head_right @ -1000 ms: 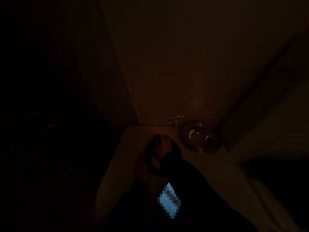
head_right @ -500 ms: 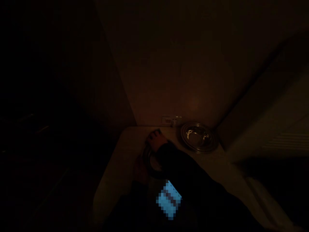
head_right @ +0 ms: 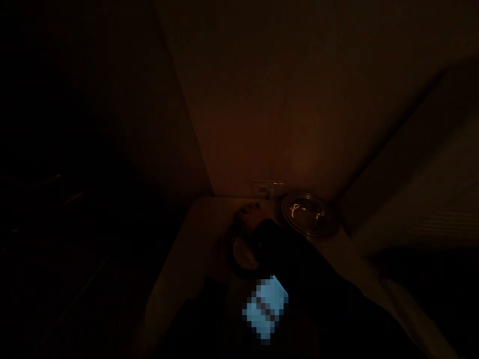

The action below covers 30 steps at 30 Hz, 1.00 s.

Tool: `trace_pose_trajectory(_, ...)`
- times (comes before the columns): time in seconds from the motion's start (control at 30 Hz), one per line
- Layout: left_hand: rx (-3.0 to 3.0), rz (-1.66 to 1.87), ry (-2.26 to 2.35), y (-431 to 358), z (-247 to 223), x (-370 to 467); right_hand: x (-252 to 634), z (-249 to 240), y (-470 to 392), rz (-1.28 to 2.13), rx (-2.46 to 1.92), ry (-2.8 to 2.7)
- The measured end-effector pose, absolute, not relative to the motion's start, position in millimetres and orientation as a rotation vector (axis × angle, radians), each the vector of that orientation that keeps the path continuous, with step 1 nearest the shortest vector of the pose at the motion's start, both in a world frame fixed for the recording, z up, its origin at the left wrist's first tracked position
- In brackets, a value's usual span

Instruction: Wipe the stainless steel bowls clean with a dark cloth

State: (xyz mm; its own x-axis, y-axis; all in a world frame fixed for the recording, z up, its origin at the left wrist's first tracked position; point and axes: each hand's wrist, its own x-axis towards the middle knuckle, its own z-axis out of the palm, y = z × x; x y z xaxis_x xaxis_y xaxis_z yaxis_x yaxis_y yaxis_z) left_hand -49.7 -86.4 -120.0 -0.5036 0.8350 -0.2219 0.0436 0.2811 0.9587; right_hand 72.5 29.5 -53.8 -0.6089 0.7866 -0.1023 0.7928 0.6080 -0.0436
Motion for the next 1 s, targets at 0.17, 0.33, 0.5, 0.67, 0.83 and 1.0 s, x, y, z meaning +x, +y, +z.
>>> trace_pose_trajectory(0.17, 0.768, 1.339, 1.854, -87, -119, -44, 88, -54, 33, -0.134, 1.348, 2.740)
trace_pose_trajectory(0.33, 0.768, 1.414, 1.837, -86, -120, -41, 133, -56, 20, -0.109, 1.400, 2.673)
trace_pose_trajectory(0.5, 0.736, 1.384, 1.815, -86, -118, -40, 164, -54, -7, -0.105, 1.351, 2.665)
trace_pose_trajectory(0.67, 0.732, 1.436, 1.822, -86, -125, -38, 170, -62, -50, -0.123, 1.247, 2.766)
trace_pose_trajectory(0.83, 0.680, 1.465, 1.833, -87, -125, -36, 141, -76, -97, -0.161, 1.198, 2.904)
trace_pose_trajectory(1.0, 0.639, 1.501, 1.787, -86, -134, -38, 146, -77, -102, -0.240, 1.087, 2.997)
